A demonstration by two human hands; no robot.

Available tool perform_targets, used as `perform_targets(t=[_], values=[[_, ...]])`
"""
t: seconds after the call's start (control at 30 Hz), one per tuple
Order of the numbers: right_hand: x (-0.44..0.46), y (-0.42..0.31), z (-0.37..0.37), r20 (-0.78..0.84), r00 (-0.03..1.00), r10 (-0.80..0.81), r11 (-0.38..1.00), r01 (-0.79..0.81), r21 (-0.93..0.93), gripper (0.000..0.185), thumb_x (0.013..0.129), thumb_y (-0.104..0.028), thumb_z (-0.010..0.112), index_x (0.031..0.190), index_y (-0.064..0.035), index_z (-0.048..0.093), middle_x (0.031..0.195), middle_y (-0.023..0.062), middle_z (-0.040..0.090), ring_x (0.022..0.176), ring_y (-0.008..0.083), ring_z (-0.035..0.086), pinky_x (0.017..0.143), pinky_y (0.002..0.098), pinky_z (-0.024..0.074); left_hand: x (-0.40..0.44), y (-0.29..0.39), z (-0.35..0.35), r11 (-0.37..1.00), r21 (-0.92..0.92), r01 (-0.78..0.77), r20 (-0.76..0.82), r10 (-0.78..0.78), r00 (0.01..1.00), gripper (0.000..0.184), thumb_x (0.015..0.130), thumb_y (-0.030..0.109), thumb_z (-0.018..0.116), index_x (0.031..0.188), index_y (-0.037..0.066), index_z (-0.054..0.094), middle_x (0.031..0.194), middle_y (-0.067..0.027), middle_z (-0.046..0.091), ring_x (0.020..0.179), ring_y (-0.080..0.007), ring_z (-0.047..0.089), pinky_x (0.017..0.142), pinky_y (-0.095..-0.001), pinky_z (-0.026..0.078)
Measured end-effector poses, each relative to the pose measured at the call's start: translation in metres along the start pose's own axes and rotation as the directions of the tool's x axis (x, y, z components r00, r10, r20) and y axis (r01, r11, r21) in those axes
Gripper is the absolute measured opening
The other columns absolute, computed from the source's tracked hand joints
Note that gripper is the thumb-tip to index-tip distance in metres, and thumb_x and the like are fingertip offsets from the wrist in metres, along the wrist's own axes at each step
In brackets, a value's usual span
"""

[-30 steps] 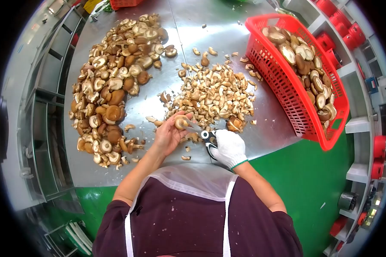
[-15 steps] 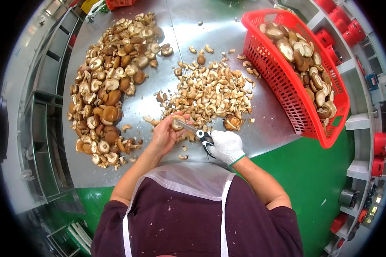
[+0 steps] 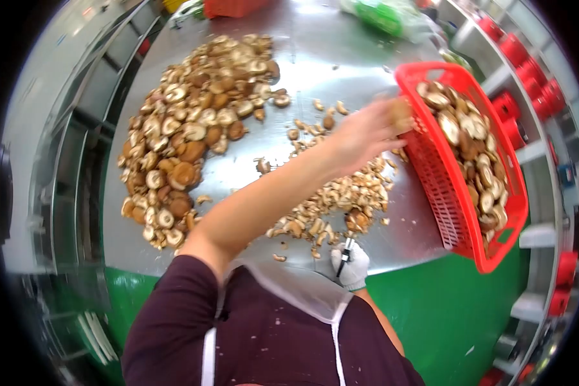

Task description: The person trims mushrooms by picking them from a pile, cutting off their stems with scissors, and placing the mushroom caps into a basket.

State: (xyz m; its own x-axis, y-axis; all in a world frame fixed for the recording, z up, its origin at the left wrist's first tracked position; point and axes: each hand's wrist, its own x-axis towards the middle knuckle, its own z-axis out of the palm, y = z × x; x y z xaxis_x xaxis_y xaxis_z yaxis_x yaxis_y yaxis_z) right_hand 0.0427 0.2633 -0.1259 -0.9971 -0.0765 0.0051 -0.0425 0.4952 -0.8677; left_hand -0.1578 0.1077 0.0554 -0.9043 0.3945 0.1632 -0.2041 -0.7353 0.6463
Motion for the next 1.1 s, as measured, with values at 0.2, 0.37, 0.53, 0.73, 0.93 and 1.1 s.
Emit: perform_targets(t=[0.2,0.37,0.53,0.73,0.93,1.1], values=[[-0.002,0.024,0.006,-0.062,0.988,-0.140,0.986,0.145,0.079,0.010,0.078,-0.010,0.068,0.082,-0.0057,0.061,0.069,0.0062,0.059,0.061,0.0182,0.058,0.061,0.0315,0.0483,-0.023,-0.032,-0.053,0.280,0.959,0.052,-0.079,0.085,0.993,0.067,0.091,0.026,0.059,0.149,0.013,0.028,0.154,-0.0241,0.019,0.140,-0.0392,0.029,0.110,-0.0461,0.034],[0.000,0.025,0.003,-0.020,0.986,-0.165,0.986,0.165,0.025,0.008,0.078,-0.009,0.067,0.081,-0.0056,0.060,0.069,0.0056,0.059,0.062,0.0187,0.059,0.062,0.0313,0.0485,-0.155,0.013,-0.205,-0.550,0.767,0.330,-0.052,0.460,0.886,0.046,0.078,0.006,0.066,0.123,0.010,0.061,0.147,-0.0218,0.036,0.127,-0.0370,0.046,0.104,-0.0465,0.040],[0.004,0.010,0.005,0.016,0.989,-0.145,0.985,0.142,0.095,0.012,0.081,-0.014,0.069,0.084,-0.0046,0.061,0.069,0.0063,0.060,0.061,0.0187,0.058,0.061,0.0316,0.0481,-0.282,0.107,-0.217,-0.843,0.197,0.501,-0.489,0.359,0.795,0.039,0.084,0.014,0.057,0.123,0.018,0.059,0.138,-0.0200,0.045,0.121,-0.0292,0.047,0.083,-0.0433,0.044],[0.017,-0.013,0.007,0.126,0.981,-0.144,0.966,0.167,-0.197,0.017,0.080,-0.020,0.072,0.085,-0.0076,0.061,0.072,0.0106,0.062,0.064,0.0279,0.061,0.062,0.0364,0.0489,-0.298,0.117,-0.224,-0.623,0.518,0.585,-0.324,0.491,0.809,0.034,0.082,0.015,0.060,0.116,0.017,0.056,0.112,-0.0134,0.057,0.095,-0.0277,0.057,0.072,-0.0390,0.048],[0.026,-0.060,0.007,0.118,0.978,-0.172,0.887,0.206,-0.414,0.027,0.071,-0.015,0.072,0.089,-0.0072,0.054,0.081,0.0146,0.056,0.078,0.0369,0.057,0.067,0.0455,0.0457,-0.248,0.090,-0.148,0.973,0.203,-0.110,-0.646,0.217,0.732,0.036,0.091,0.021,0.043,0.124,0.005,0.047,0.124,-0.0197,0.055,0.110,-0.0356,0.058,0.091,-0.0445,0.050],[0.047,-0.120,0.005,0.244,0.944,-0.220,0.838,0.312,-0.448,0.028,0.071,-0.026,0.073,0.089,-0.0089,0.059,0.079,0.0120,0.061,0.075,0.0332,0.061,0.066,0.0440,0.0496,-0.213,0.031,-0.111,0.959,-0.166,-0.228,-0.528,0.109,0.842,0.043,0.099,0.034,0.038,0.125,0.001,0.049,0.130,-0.0223,0.053,0.120,-0.0383,0.053,0.098,-0.0451,0.050]])
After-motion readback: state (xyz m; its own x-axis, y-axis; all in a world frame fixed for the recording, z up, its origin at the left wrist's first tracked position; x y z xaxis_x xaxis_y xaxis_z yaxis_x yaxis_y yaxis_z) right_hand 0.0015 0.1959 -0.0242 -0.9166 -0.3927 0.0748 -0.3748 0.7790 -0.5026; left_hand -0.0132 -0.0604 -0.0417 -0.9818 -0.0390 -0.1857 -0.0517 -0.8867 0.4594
